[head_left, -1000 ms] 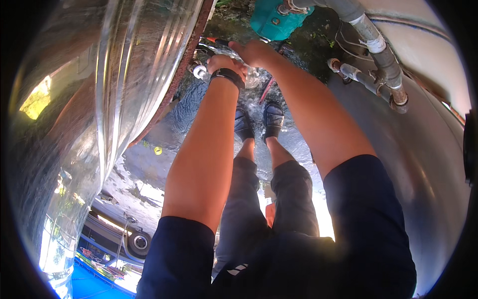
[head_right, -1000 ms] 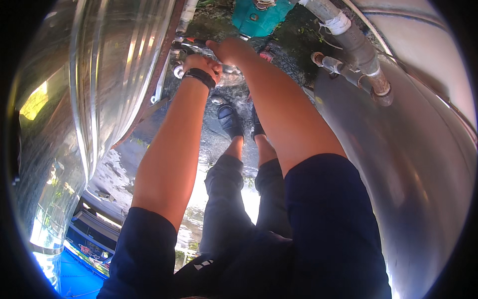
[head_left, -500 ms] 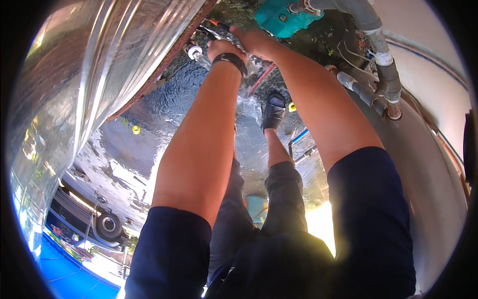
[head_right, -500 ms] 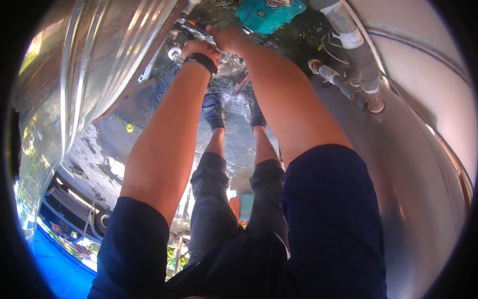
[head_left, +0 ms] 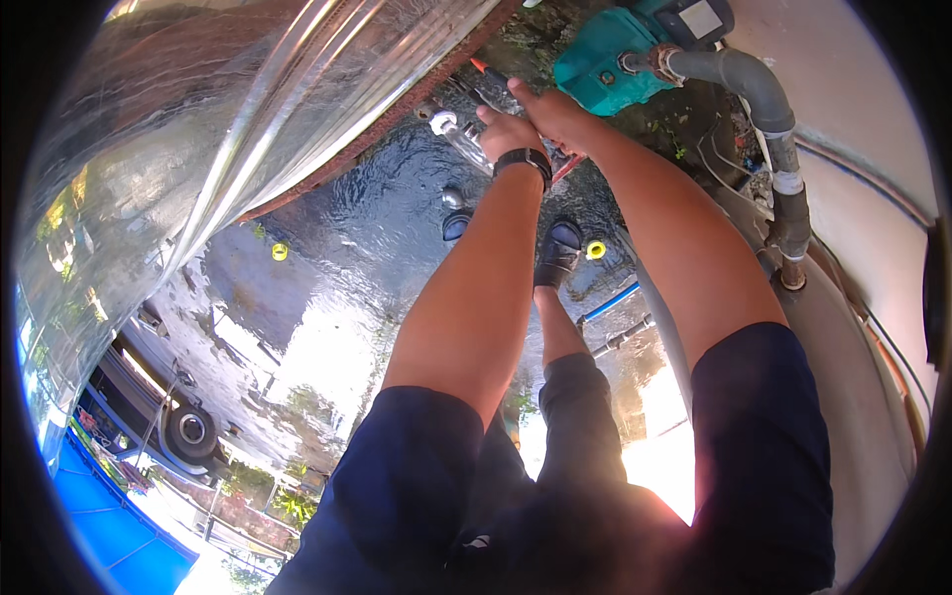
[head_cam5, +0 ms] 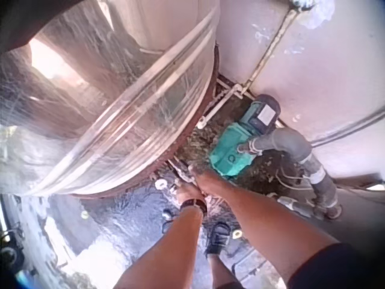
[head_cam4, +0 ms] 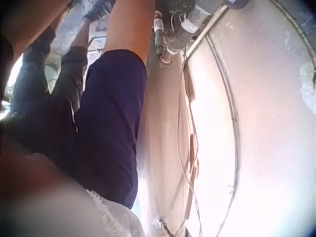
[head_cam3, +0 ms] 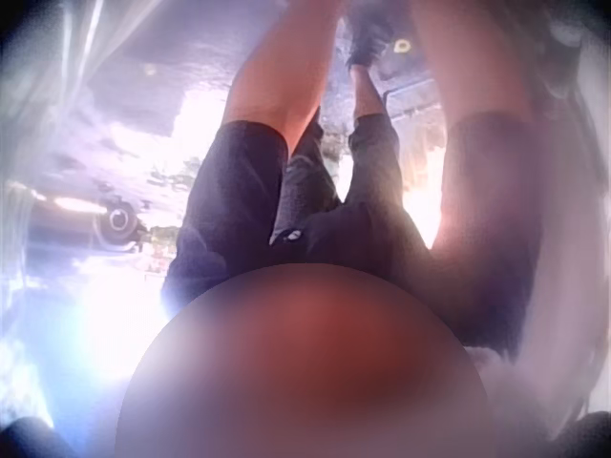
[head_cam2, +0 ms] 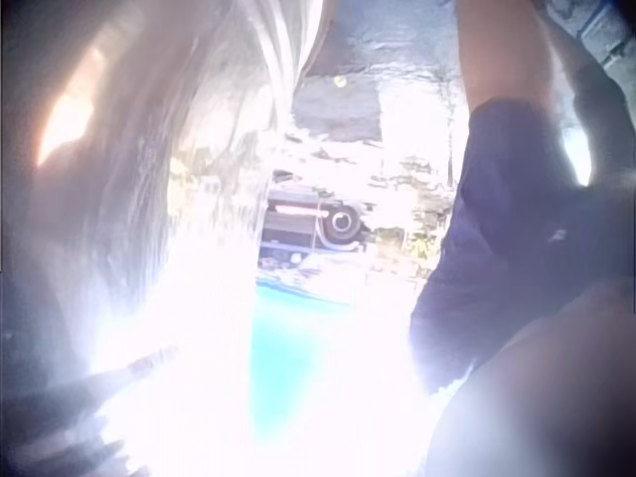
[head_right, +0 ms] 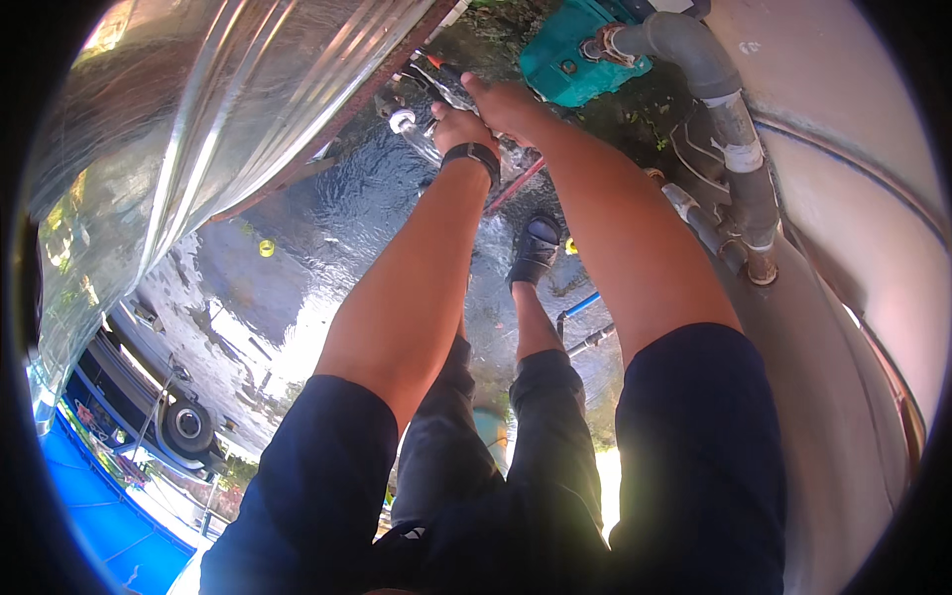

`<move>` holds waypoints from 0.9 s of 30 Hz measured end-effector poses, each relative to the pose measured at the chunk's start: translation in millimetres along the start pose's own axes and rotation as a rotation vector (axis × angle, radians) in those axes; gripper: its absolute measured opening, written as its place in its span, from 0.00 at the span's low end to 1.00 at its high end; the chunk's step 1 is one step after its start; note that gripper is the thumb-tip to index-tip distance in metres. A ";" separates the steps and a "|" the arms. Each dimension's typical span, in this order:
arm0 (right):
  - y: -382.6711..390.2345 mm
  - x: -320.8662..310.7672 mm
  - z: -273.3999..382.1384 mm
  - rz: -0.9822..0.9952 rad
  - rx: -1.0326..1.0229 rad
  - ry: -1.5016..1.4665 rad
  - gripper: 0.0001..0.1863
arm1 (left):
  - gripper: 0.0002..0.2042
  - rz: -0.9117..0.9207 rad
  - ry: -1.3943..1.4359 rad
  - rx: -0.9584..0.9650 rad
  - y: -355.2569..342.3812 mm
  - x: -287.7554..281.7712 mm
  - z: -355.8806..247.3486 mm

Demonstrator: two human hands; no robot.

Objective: The person uses a pipe wrench to loosen and remove a pipe fitting from a water tank assembly, then wraps the threads with white tape and reinstalls the fitting, tightening it with the wrench. Water leaks from the joint during the process.

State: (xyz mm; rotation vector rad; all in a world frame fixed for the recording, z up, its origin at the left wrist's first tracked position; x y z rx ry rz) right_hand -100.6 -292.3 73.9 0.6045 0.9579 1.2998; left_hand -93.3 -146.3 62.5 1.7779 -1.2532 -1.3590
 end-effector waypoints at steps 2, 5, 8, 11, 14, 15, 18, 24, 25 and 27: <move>-3.6 1.5 -2.2 -0.006 0.004 -0.001 0.48 | 0.38 -0.019 -0.054 0.007 1.0 0.4 4.1; -6.9 2.4 -5.0 -0.012 0.001 0.013 0.49 | 0.39 -0.002 -0.065 0.036 2.3 2.7 10.2; -6.9 0.7 -6.0 0.023 0.000 0.061 0.50 | 0.38 -0.017 -0.087 0.066 0.4 6.1 14.7; -2.8 -5.1 6.9 -0.020 -0.086 0.091 0.51 | 0.38 -0.075 -0.199 0.099 -9.3 7.3 19.8; 2.8 -6.4 12.2 -0.023 -0.092 0.087 0.51 | 0.42 -0.011 -0.075 0.232 -24.6 18.9 19.8; 4.1 -9.0 16.4 -0.047 -0.125 0.097 0.51 | 0.41 -0.003 -0.012 0.221 -30.9 22.0 25.2; 3.3 -8.5 14.7 -0.025 -0.139 0.132 0.51 | 0.39 0.009 0.102 0.217 -45.3 30.6 36.5; -4.3 -6.3 15.7 -0.176 -0.328 0.038 0.49 | 0.38 -0.077 -0.021 0.321 -47.9 25.5 31.9; -4.2 -5.8 17.0 -0.206 -0.357 0.000 0.49 | 0.38 -0.120 -0.098 0.315 -47.4 21.8 31.4; -9.6 -4.2 9.0 -0.170 -0.261 -0.076 0.49 | 0.39 -0.068 -0.064 0.324 -44.5 23.9 30.2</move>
Point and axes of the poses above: each hand's wrist, its own y-axis away from the middle knuckle, its own x-axis out of the palm, z = x × y, the point moved 10 cm from there along -y, towards the middle knuckle, and after that the axes turned 4 degrees about -x, right-handed, at the moved point
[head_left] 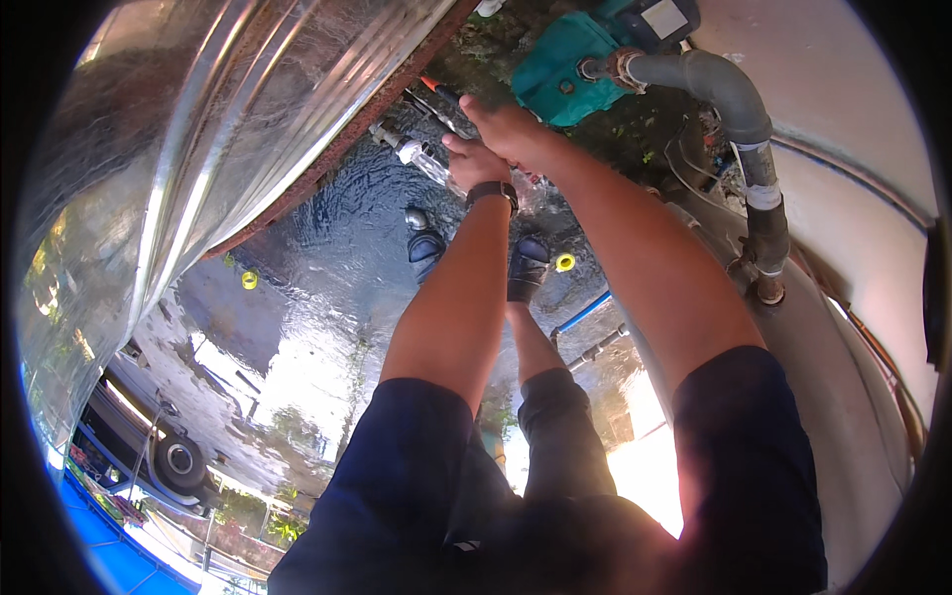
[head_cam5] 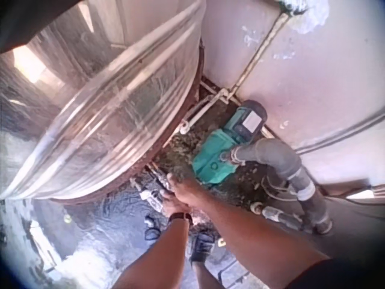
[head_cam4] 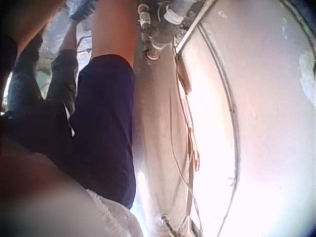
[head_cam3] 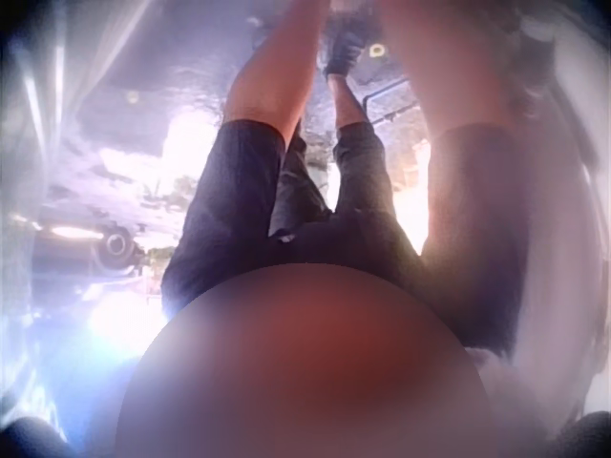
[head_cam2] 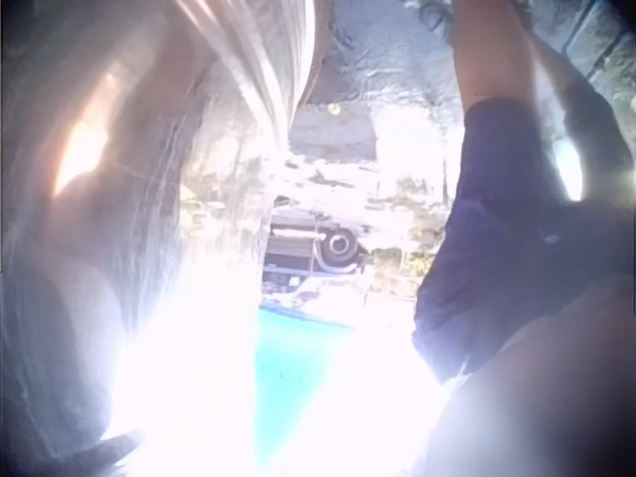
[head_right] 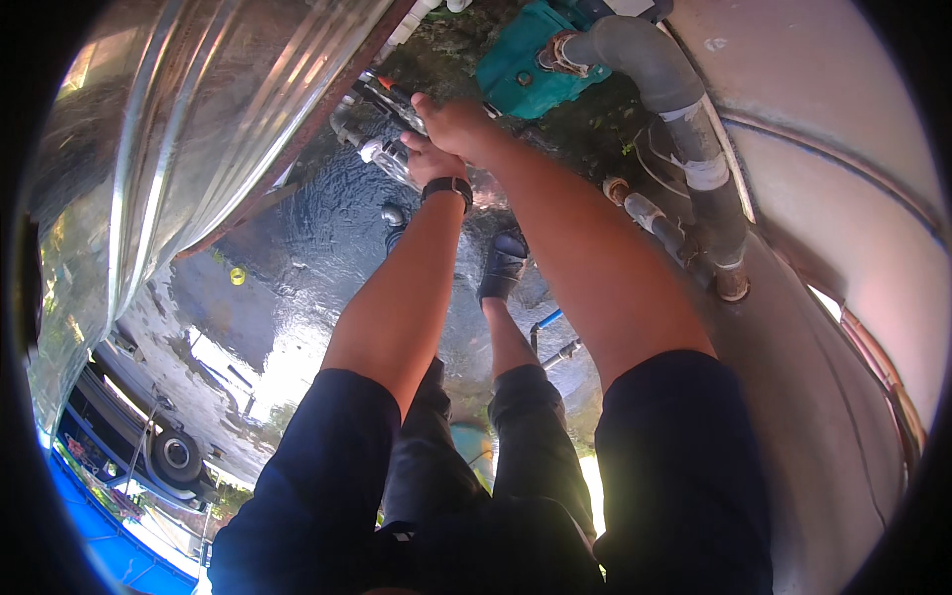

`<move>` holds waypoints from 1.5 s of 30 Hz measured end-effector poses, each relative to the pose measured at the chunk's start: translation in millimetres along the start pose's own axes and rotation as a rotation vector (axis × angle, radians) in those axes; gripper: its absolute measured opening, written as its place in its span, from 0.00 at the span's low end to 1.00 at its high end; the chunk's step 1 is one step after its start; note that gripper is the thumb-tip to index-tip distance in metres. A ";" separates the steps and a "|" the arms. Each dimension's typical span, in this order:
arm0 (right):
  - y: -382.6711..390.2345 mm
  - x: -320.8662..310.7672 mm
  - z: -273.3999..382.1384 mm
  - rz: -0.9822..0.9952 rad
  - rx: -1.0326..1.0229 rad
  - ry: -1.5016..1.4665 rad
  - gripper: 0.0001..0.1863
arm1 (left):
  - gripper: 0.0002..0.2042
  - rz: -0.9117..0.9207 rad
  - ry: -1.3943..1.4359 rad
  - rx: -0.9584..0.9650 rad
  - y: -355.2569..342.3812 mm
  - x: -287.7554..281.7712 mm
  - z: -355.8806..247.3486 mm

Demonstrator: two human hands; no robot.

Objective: The person uses a pipe wrench to loosen and remove a pipe fitting from a water tank assembly, then wraps the threads with white tape and reinstalls the fitting, tightening it with the wrench. Water leaks from the joint during the process.

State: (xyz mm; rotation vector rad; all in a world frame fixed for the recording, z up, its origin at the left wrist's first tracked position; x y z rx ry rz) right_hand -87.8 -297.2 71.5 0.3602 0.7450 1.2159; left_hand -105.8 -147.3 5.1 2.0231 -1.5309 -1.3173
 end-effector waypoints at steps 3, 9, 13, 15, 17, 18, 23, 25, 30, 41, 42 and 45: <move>7.3 4.6 -15.2 0.181 0.210 0.080 0.49 | 0.39 0.101 0.098 -0.081 1.6 -0.9 3.2; 13.1 -1.0 -7.2 0.169 0.089 0.117 0.49 | 0.28 0.426 0.453 -0.377 17.1 -7.2 -1.5; 3.4 -1.9 -2.9 0.037 -0.069 0.139 0.49 | 0.20 0.585 0.519 -0.435 22.4 -14.2 -44.9; 0.1 2.1 -13.8 0.075 0.000 0.190 0.49 | 0.16 0.677 0.684 -0.582 26.3 -17.9 -68.2; -0.8 4.5 -18.2 0.092 0.034 0.222 0.50 | 0.13 0.743 0.736 -0.651 28.1 -25.5 -95.0; -1.2 4.0 -17.6 0.089 0.034 0.227 0.51 | 0.11 0.755 0.705 -0.659 27.5 -31.4 -107.3; 0.3 5.8 -13.0 0.088 0.026 0.236 0.51 | 0.06 0.793 0.700 -0.723 34.2 -53.9 -139.6; 0.8 9.0 -17.2 0.139 0.065 0.300 0.52 | 0.06 0.828 0.628 -0.648 40.0 -54.7 -137.5; 1.1 6.8 -16.2 0.091 0.062 0.272 0.49 | 0.13 0.728 0.556 -0.590 44.6 -64.4 -126.4; 4.4 7.6 -1.6 0.035 -0.040 0.314 0.47 | 0.08 0.769 -0.037 -0.136 1.4 -45.9 -109.9; 5.7 6.4 4.1 0.018 -0.068 0.308 0.47 | 0.08 0.814 -0.161 -0.010 -3.0 -41.2 -111.2; 8.6 8.5 1.0 0.107 0.064 0.297 0.47 | 0.07 0.867 -0.157 0.251 -9.6 -32.7 -116.5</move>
Point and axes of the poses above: each hand's wrist, its own y-axis away from the middle knuckle, its own x-axis out of the palm, z = x × y, the point moved 10 cm from there along -y, towards the middle knuckle, and after that the axes turned 4 degrees about -x, right-handed, at the moved point
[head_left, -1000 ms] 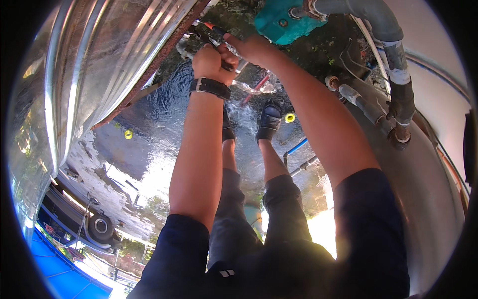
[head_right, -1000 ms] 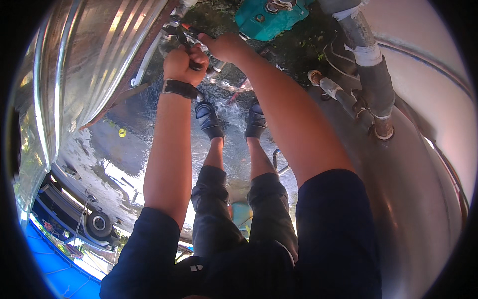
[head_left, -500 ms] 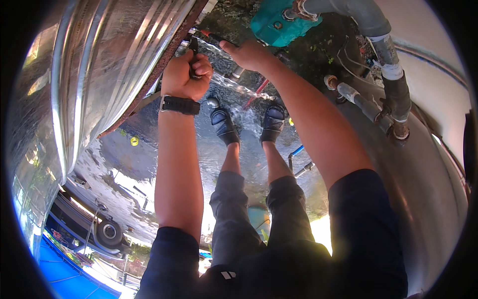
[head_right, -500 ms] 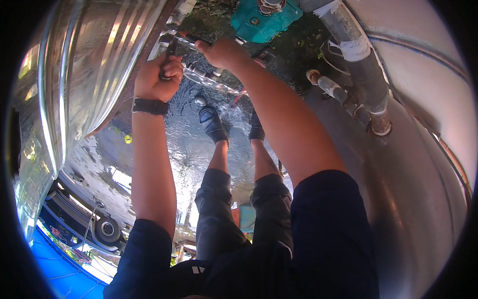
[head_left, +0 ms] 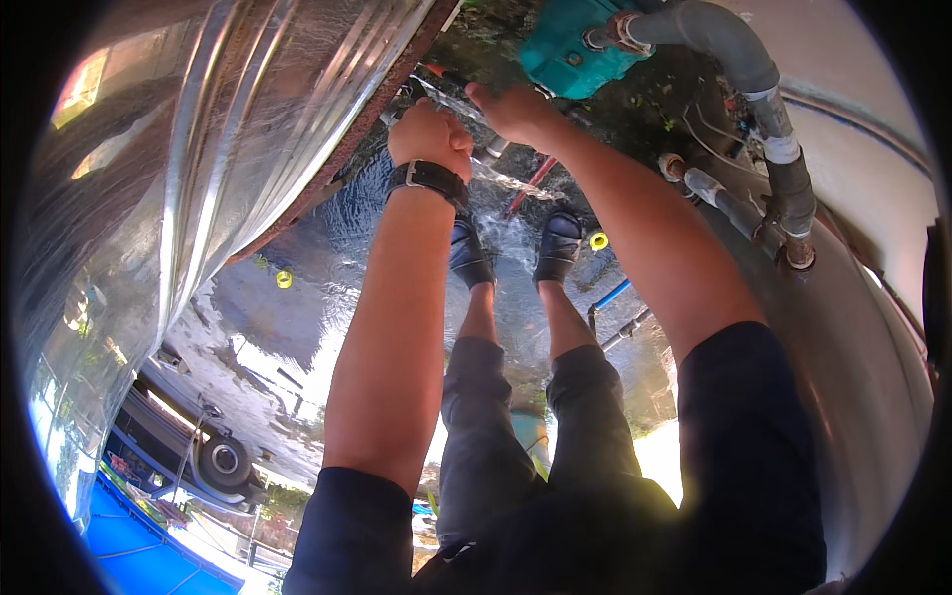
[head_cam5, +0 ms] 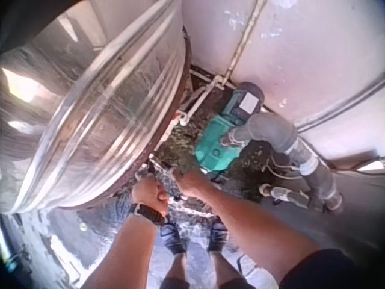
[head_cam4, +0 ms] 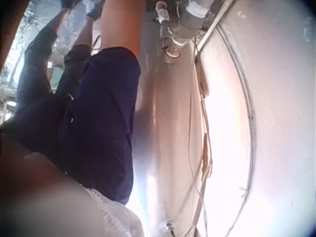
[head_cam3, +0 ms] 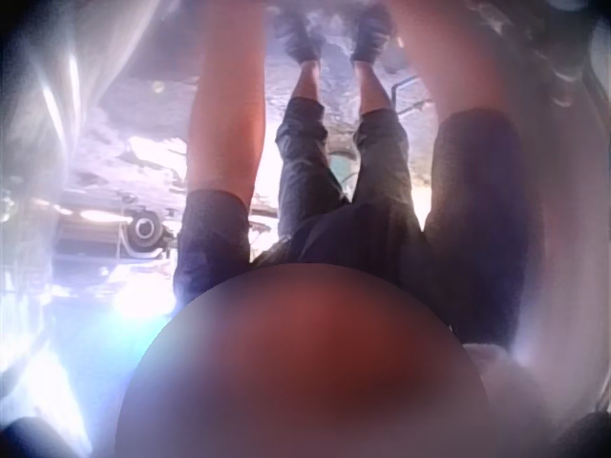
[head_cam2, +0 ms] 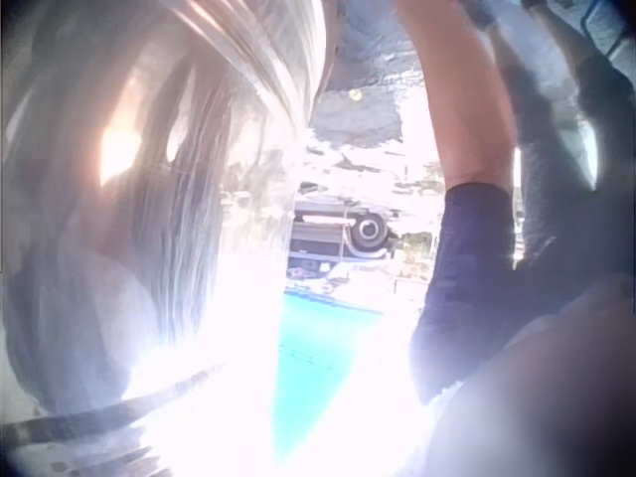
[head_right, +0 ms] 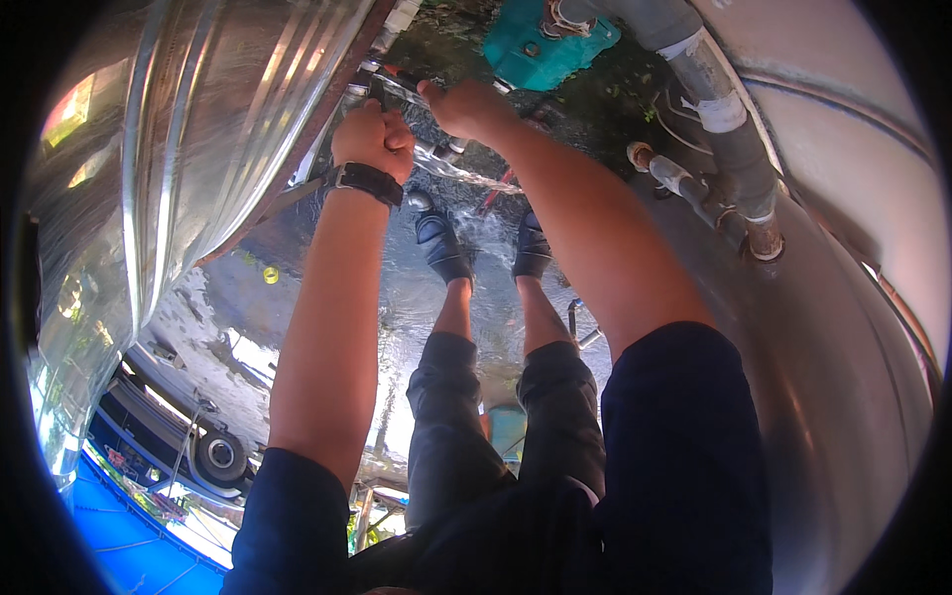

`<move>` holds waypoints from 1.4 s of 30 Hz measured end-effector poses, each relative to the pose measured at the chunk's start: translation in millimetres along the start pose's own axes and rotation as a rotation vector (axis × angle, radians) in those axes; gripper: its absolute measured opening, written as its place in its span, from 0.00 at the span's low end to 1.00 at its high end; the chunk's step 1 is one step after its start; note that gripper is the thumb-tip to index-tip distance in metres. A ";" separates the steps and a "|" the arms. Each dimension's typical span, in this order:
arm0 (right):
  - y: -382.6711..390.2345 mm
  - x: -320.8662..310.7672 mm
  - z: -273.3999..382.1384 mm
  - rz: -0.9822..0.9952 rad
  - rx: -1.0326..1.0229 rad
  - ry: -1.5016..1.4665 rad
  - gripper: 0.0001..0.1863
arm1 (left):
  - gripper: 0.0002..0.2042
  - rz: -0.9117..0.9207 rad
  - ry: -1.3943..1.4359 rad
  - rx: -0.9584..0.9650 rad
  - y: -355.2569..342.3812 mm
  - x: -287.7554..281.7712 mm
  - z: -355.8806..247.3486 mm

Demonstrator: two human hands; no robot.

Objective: The person uses a pipe wrench to loosen and remove a pipe fitting from a water tank assembly, then wraps the threads with white tape and reinstalls the fitting, tightening it with the wrench. Water leaks from the joint during the process.

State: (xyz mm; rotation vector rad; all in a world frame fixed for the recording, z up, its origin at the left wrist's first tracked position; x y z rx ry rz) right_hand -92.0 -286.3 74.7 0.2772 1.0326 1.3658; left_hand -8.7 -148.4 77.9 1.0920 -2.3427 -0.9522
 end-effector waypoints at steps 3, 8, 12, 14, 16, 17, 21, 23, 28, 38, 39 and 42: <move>4.7 -2.3 1.2 0.041 0.067 -0.006 0.47 | 0.09 -0.132 0.087 -0.030 -5.7 -6.5 20.9; 7.5 -8.8 4.6 -0.036 0.057 -0.039 0.48 | 0.08 -0.222 0.285 -0.074 -6.6 0.9 25.0; 6.4 -4.8 -2.4 -0.041 0.112 -0.095 0.49 | 0.10 -0.487 0.356 -0.342 30.9 21.2 33.7; 7.0 -19.5 9.0 -0.203 -0.007 -0.137 0.49 | 0.11 -0.563 0.342 -0.378 46.9 29.5 24.0; 3.4 -7.5 1.7 -0.025 0.051 -0.093 0.48 | 0.15 -0.642 0.412 -0.360 57.1 36.7 22.5; 3.4 1.7 -5.1 0.094 0.114 -0.068 0.48 | 0.19 -0.679 0.465 -0.301 57.9 37.5 20.2; 1.3 -6.0 -3.3 0.006 0.066 -0.136 0.46 | 0.20 -0.770 0.378 -0.199 53.8 30.5 23.9; 0.8 -6.1 -0.7 -0.023 0.050 -0.151 0.45 | 0.20 -0.786 0.373 -0.213 53.1 31.8 29.1; 4.8 -4.4 -0.8 0.014 0.092 -0.219 0.44 | 0.18 -0.682 0.392 -0.295 60.2 39.1 18.0; 3.3 -8.1 -6.8 -0.078 -0.106 -0.117 0.44 | 0.16 0.073 0.667 -0.381 66.2 45.6 6.7; -0.2 -3.7 -11.4 -0.049 -0.096 -0.111 0.43 | 0.16 0.102 0.644 -0.370 66.5 43.1 7.0; -7.3 0.0 -17.3 -0.069 -0.109 -0.131 0.39 | 0.21 0.128 0.557 -0.334 66.1 38.6 13.9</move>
Point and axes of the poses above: each hand's wrist, its own y-axis away from the middle knuckle, its own x-axis out of the palm, z = x × y, the point moved 10 cm from there along -y, towards the middle knuckle, and after that the axes turned 4 degrees about -x, right-handed, at the moved point
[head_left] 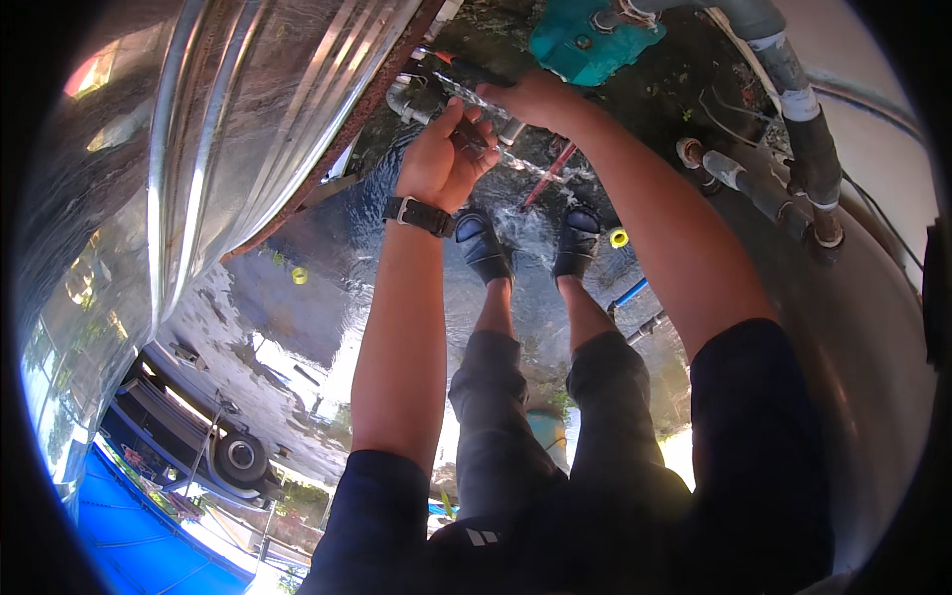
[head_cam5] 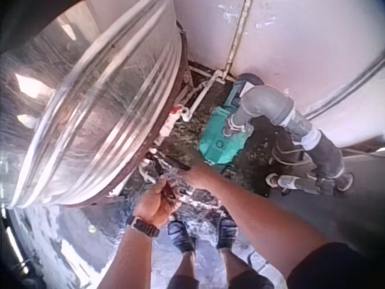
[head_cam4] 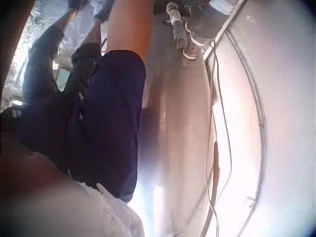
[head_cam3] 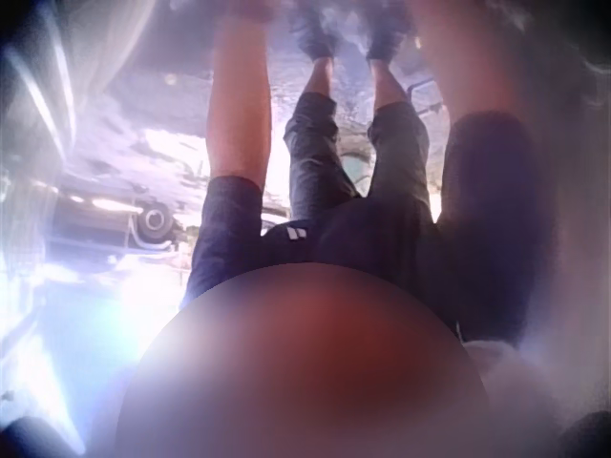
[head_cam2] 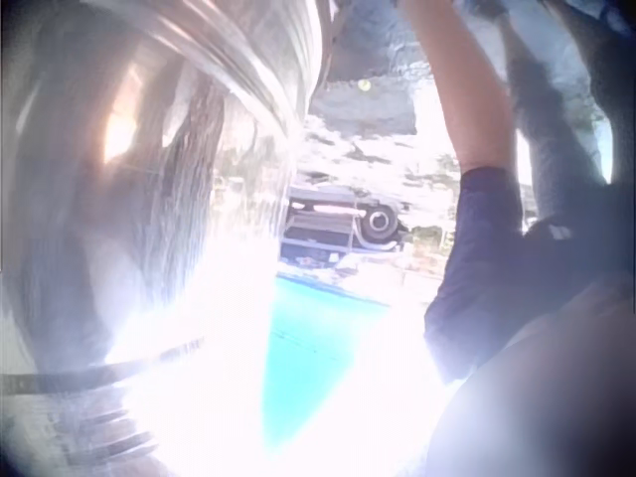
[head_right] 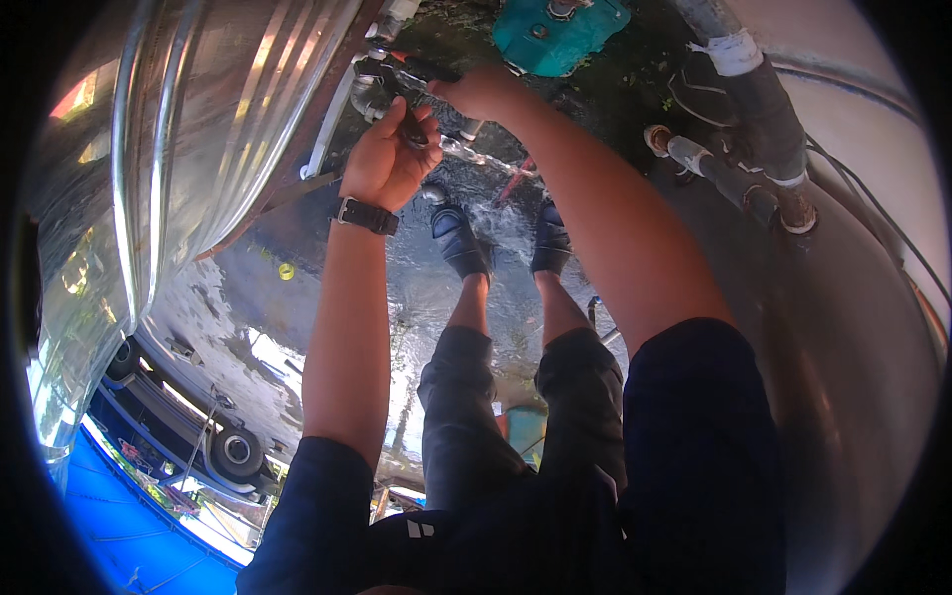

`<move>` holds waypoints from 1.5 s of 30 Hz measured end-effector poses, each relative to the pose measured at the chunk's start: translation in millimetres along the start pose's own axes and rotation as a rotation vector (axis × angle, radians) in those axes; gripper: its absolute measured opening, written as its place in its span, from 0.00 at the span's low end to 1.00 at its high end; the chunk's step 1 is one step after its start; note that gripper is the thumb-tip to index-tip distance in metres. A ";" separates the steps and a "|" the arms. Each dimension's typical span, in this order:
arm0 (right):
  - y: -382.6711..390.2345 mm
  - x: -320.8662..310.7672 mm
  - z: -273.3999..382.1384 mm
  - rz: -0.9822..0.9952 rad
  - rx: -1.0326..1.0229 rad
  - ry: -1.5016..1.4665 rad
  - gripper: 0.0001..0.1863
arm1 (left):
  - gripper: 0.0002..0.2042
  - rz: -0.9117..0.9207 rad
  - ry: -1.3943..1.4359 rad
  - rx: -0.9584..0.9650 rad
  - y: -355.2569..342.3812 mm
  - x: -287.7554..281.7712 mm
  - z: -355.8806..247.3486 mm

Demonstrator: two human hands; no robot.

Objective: The person uses a pipe wrench to loosen and remove a pipe fitting from a water tank assembly, then wraps the threads with white tape and reinstalls the fitting, tightening it with the wrench. Water leaks from the joint during the process.

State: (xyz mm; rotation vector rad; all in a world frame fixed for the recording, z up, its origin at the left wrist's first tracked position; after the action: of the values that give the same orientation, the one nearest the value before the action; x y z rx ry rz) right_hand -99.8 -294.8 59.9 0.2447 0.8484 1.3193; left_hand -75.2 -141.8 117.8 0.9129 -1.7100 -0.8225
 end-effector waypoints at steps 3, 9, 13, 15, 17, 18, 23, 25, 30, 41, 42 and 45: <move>2.0 -3.0 -2.9 -0.029 0.005 0.006 0.36 | 0.22 0.025 0.108 0.070 1.5 -10.5 10.6; 16.2 -2.0 -4.1 0.065 0.091 -0.078 0.31 | 0.20 -0.723 -0.041 0.432 21.6 -124.2 35.9; 22.7 -6.9 1.3 0.103 0.016 -0.097 0.33 | 0.30 -0.554 -0.106 0.689 -17.8 -131.9 44.5; 24.5 -12.2 -1.7 0.055 0.033 -0.124 0.26 | 0.38 -0.431 -0.184 0.765 -43.3 -124.5 34.3; 26.9 -13.4 -4.5 0.036 0.046 -0.129 0.25 | 0.38 -0.445 -0.329 0.777 -58.0 -121.5 28.5; 25.7 -16.9 1.7 0.015 -0.019 -0.027 0.23 | 0.37 -0.291 -0.291 0.818 -63.9 -111.4 22.8; 30.0 -17.5 23.4 -0.110 -0.292 0.418 0.15 | 0.36 -0.068 -0.278 0.879 -73.1 -92.1 26.2; 27.2 -8.4 19.4 -0.072 -0.296 0.419 0.16 | 0.37 -0.049 -0.244 1.026 -67.5 -89.6 24.7; 22.8 0.4 6.4 -0.053 -0.233 0.358 0.21 | 0.30 -0.244 -0.399 1.125 -66.4 -96.7 21.2; 23.0 1.1 6.9 -0.100 -0.182 0.294 0.34 | 0.23 -0.427 -0.439 1.138 -58.2 -109.6 15.0; 22.9 1.2 7.5 -0.101 -0.186 0.298 0.35 | 0.23 -0.443 -0.454 1.131 -58.8 -110.6 14.6; 23.1 3.1 8.8 -0.088 -0.194 0.301 0.36 | 0.22 -0.465 -0.466 1.123 -58.1 -111.6 12.3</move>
State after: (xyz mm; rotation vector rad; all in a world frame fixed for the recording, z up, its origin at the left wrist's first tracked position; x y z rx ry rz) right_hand -111.2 -283.1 78.7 -0.1467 0.9633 1.3642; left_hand -50.4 -72.0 15.4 2.0413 -2.4484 -0.2878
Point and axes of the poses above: each hand's wrist, its own y-axis away from the middle knuckle, its own x-axis out of the palm, z = x × y, the point moved 10 cm from there along -y, towards the middle knuckle, and after that the axes turned 4 degrees about -x, right-handed, at the moved point
